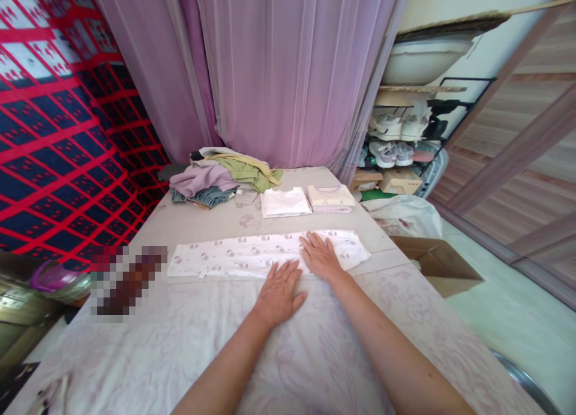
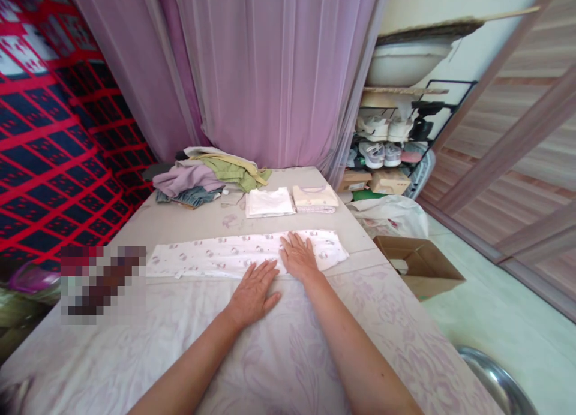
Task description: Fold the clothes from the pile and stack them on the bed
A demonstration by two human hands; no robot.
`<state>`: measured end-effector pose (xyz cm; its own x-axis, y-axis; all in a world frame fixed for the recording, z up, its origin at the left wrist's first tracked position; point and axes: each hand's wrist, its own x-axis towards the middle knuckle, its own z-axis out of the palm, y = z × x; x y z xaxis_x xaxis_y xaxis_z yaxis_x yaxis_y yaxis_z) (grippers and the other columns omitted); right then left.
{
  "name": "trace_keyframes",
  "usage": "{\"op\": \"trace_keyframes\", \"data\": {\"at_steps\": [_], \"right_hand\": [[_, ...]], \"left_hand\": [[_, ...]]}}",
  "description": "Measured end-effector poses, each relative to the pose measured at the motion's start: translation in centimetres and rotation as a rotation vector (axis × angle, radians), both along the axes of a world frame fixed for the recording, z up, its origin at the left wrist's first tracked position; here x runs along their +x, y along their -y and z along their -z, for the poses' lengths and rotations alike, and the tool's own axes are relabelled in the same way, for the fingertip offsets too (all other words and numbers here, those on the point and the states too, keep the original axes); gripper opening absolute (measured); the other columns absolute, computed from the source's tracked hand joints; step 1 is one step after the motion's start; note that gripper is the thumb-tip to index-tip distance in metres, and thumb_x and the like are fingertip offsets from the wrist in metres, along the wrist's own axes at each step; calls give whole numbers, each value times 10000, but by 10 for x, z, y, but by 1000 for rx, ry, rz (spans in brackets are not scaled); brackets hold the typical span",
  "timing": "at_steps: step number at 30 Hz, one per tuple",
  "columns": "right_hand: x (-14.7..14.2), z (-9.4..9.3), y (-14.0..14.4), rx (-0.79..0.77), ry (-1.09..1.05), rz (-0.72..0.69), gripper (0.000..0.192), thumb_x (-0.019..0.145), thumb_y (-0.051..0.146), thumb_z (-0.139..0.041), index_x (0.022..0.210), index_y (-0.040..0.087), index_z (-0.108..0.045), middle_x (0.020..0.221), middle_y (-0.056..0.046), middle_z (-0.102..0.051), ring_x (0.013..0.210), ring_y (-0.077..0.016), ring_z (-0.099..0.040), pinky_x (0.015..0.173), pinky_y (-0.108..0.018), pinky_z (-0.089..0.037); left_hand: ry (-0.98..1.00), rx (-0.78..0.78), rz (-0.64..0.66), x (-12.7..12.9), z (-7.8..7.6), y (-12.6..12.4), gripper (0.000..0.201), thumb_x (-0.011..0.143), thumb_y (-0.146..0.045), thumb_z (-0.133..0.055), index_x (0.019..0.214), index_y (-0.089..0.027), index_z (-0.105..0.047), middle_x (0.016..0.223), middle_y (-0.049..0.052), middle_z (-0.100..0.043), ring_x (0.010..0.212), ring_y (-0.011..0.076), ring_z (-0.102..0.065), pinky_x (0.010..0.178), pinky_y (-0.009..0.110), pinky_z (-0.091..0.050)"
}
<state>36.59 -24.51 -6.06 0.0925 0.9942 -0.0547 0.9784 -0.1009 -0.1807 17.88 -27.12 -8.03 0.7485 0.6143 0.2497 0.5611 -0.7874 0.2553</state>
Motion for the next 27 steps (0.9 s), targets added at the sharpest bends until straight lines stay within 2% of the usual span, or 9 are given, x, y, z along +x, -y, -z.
{"op": "trace_keyframes", "data": {"at_steps": [2, 6, 8, 12, 15, 17, 19, 22, 27], "right_hand": [[-3, -4, 1, -5, 2, 6, 510, 956, 383, -240, 1439, 248, -331, 1538, -71, -247, 1410, -220, -190, 1116, -511, -108], [-18, -7, 7, 107, -5, -58, 507, 954, 371, -263, 1441, 248, -328, 1534, -78, -256, 1407, -229, -202, 1121, -510, -100], [-24, -2, 12, 121, -10, -110, 503, 949, 385, -290, 1427, 243, -360, 1527, -85, -273, 1404, -242, -211, 1119, -523, -103], [-29, 6, 18, 108, -5, -125, 481, 947, 381, -312, 1397, 243, -413, 1504, -95, -321, 1392, -254, -245, 1111, -549, -112], [-36, 0, 20, 150, -14, -129, 476, 949, 368, -318, 1400, 245, -405, 1504, -91, -323, 1391, -247, -249, 1117, -550, -91], [-50, -7, 21, 183, -40, -157, 484, 951, 367, -309, 1416, 250, -378, 1517, -80, -296, 1400, -237, -228, 1125, -536, -81], [-67, -11, 23, 194, -65, -225, 500, 952, 380, -306, 1434, 251, -346, 1530, -75, -264, 1412, -229, -192, 1133, -525, -60], [-89, -7, 24, 120, -81, -346, 509, 944, 413, -331, 1429, 260, -358, 1530, -74, -263, 1416, -233, -178, 1134, -534, -30], [-95, 1, 24, 39, -94, -396, 510, 937, 443, -355, 1423, 289, -364, 1531, -67, -259, 1411, -241, -195, 1128, -558, -41]], "left_hand": [[17, -13, -10, 1, -2, 1, 495, 883, -430, -469, 1316, -191, -471, 1449, 89, -424, 1360, 232, -334, 1144, 481, -216], [-3, -20, -96, -12, -10, -4, 454, 895, -387, -462, 1309, -206, -488, 1403, 80, -486, 1338, 221, -371, 1144, 471, -219], [-33, -13, -173, -33, -14, -12, 433, 910, -369, -434, 1309, -211, -497, 1387, 77, -505, 1325, 218, -393, 1141, 470, -225], [-105, -11, -303, -95, -15, -34, 427, 923, -401, -396, 1303, -247, -518, 1398, 69, -493, 1329, 241, -389, 1114, 501, -251], [-139, -16, -365, -135, -13, -45, 441, 925, -420, -385, 1326, -276, -497, 1442, 55, -437, 1350, 244, -356, 1107, 496, -252], [-170, -29, -401, -149, -13, -48, 460, 924, -433, -381, 1345, -278, -479, 1461, 54, -409, 1362, 252, -334, 1107, 502, -243], [-194, -40, -431, -154, -12, -49, 476, 924, -443, -374, 1362, -278, -462, 1472, 55, -390, 1374, 258, -309, 1110, 510, -229], [-210, -57, -454, -152, -11, -49, 487, 923, -454, -371, 1377, -294, -439, 1485, 44, -366, 1384, 261, -287, 1114, 531, -199], [-194, -58, -491, -151, -8, -50, 486, 928, -456, -355, 1380, -298, -433, 1489, 37, -358, 1386, 255, -282, 1115, 535, -191]]}}
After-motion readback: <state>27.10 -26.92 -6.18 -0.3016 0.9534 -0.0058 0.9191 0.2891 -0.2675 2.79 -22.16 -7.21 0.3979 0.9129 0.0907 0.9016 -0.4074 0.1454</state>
